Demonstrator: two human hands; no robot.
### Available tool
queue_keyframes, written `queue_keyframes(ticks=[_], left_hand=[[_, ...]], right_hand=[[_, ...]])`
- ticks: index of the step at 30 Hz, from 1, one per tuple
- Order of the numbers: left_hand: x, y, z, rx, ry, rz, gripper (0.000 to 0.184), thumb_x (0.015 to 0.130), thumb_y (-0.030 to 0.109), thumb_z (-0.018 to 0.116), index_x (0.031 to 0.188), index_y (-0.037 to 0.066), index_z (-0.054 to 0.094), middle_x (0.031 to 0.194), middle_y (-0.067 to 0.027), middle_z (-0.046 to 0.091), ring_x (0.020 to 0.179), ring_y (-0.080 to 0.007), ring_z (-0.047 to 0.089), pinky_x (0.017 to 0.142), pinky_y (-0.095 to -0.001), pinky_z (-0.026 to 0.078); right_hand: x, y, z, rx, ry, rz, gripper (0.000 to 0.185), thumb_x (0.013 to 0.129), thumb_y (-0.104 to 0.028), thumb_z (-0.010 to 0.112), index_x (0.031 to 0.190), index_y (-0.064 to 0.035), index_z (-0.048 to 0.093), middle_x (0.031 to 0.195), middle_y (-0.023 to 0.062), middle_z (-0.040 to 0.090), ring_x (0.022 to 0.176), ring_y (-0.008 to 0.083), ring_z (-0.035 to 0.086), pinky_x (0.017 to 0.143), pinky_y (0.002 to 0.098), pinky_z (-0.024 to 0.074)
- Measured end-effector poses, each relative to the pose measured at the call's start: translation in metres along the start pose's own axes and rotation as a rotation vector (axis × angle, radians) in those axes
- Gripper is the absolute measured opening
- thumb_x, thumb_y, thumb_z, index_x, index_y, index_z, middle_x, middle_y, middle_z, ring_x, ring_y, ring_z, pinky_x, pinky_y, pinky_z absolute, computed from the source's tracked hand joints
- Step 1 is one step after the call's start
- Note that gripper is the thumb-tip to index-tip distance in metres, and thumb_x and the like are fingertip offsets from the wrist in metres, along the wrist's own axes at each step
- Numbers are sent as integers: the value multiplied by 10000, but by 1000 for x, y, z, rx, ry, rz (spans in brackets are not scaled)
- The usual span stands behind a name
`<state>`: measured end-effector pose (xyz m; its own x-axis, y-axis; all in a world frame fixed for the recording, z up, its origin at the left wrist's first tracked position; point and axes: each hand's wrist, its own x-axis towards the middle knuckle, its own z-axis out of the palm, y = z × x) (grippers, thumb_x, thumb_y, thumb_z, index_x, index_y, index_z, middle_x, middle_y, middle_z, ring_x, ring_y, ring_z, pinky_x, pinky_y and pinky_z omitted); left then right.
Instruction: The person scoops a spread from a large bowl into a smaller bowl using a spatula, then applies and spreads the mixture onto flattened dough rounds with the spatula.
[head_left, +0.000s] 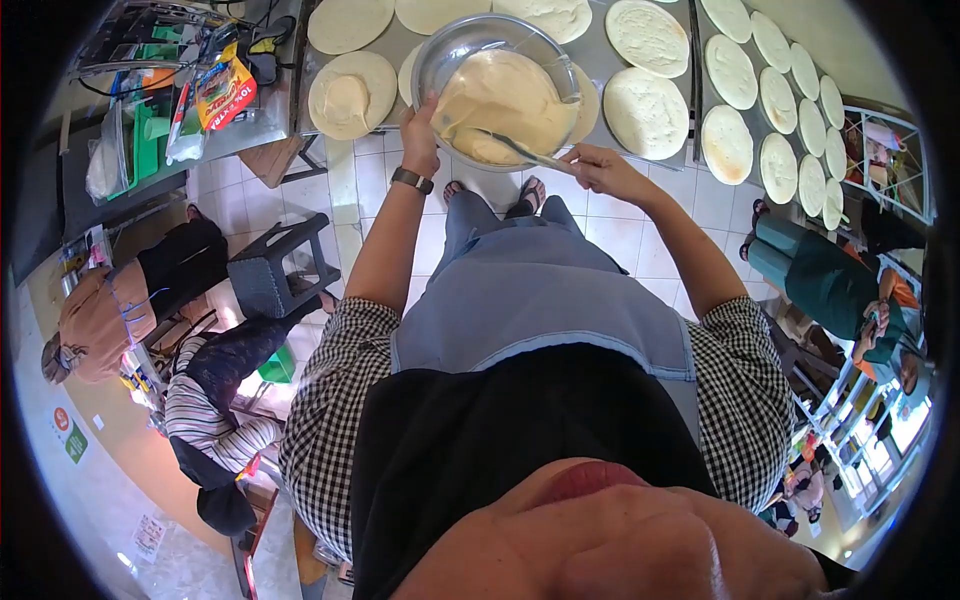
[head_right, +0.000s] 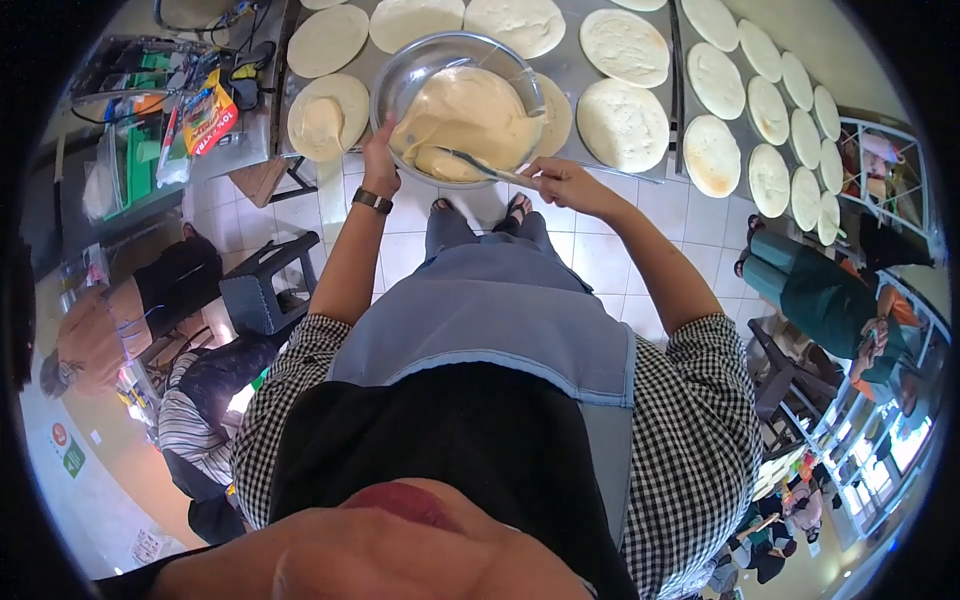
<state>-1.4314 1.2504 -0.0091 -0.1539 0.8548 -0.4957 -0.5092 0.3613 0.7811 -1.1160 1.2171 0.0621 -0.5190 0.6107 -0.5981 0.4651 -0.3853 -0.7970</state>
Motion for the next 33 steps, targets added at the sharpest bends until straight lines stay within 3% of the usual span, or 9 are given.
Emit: queue_keyframes(ticks=[1, 4, 9, 13, 19, 23, 24, 26, 33], left_hand=[[0, -5, -1, 0, 2, 0, 453, 899, 262, 621, 1213, -51, 522, 1132, -126, 605, 995, -194, 595, 876, -319, 465], [2, -11, 7, 33, -29, -59, 460, 900, 265, 618, 1215, -54, 520, 1124, -118, 612, 990, -192, 598, 866, -317, 469], [8, -25, 8, -1, -77, -7, 472, 936, 364, 548, 1193, -32, 534, 1119, -129, 633, 998, -213, 626, 886, -338, 487], [9, -12, 9, -37, -89, -65, 486, 938, 373, 546, 1217, -24, 517, 1142, -131, 624, 1041, -227, 614, 878, -339, 496], [8, 10, 8, -31, -135, -19, 507, 947, 359, 537, 1285, -8, 449, 1211, -131, 585, 1069, -254, 598, 933, -387, 473], [17, 18, 1, 13, -84, 34, 494, 943, 360, 546, 1232, -38, 498, 1160, -135, 608, 1022, -236, 612, 887, -359, 492], [23, 18, -10, 32, -84, 30, 504, 944, 372, 543, 1230, -40, 498, 1154, -136, 609, 1021, -237, 613, 883, -363, 494], [25, 23, -8, 60, -96, 27, 516, 944, 387, 541, 1227, -42, 498, 1141, -140, 612, 1020, -241, 614, 877, -369, 500], [23, 34, -1, 122, -62, -5, 543, 949, 418, 495, 1276, -14, 457, 1206, -160, 577, 1065, -289, 599, 903, -418, 497]], right_hand=[[-2, 2, -2, 0, -2, 0, 222, 923, -124, 455, 1075, -67, 607, 641, 18, 524, 533, 91, 471, 483, 241, 389], [-5, 24, 0, 596, -177, 181, 205, 926, -136, 471, 1054, -16, 577, 656, 1, 524, 413, 21, 364, 344, 165, 242], [-15, 56, 3, 924, -192, 100, 262, 947, -203, 502, 1125, -12, 498, 662, 21, 528, 409, 40, 380, 343, 177, 286], [-40, 92, -18, 1083, 57, -77, 271, 932, -191, 509, 1154, -36, 500, 739, 93, 549, 428, 83, 378, 367, 195, 290], [-56, 151, -47, 828, 627, -91, 232, 924, -116, 501, 1140, -50, 550, 758, 61, 571, 503, 98, 444, 439, 214, 355], [-19, 188, -43, -318, 1438, -285, 241, 869, -69, 613, 1097, -149, 621, 814, 72, 620, 650, 229, 593, 583, 327, 478], [-16, 179, -37, -476, 1429, -145, 261, 860, -104, 612, 1107, -188, 620, 906, 93, 614, 791, 293, 609, 673, 394, 497], [3, 199, -27, -638, 1433, 20, 221, 871, -162, 572, 1083, -196, 623, 988, 75, 584, 924, 289, 575, 699, 430, 502], [14, 166, -4, -452, 1383, 65, 217, 877, -127, 552, 1081, -171, 610, 960, 70, 595, 875, 282, 589, 707, 410, 508]])
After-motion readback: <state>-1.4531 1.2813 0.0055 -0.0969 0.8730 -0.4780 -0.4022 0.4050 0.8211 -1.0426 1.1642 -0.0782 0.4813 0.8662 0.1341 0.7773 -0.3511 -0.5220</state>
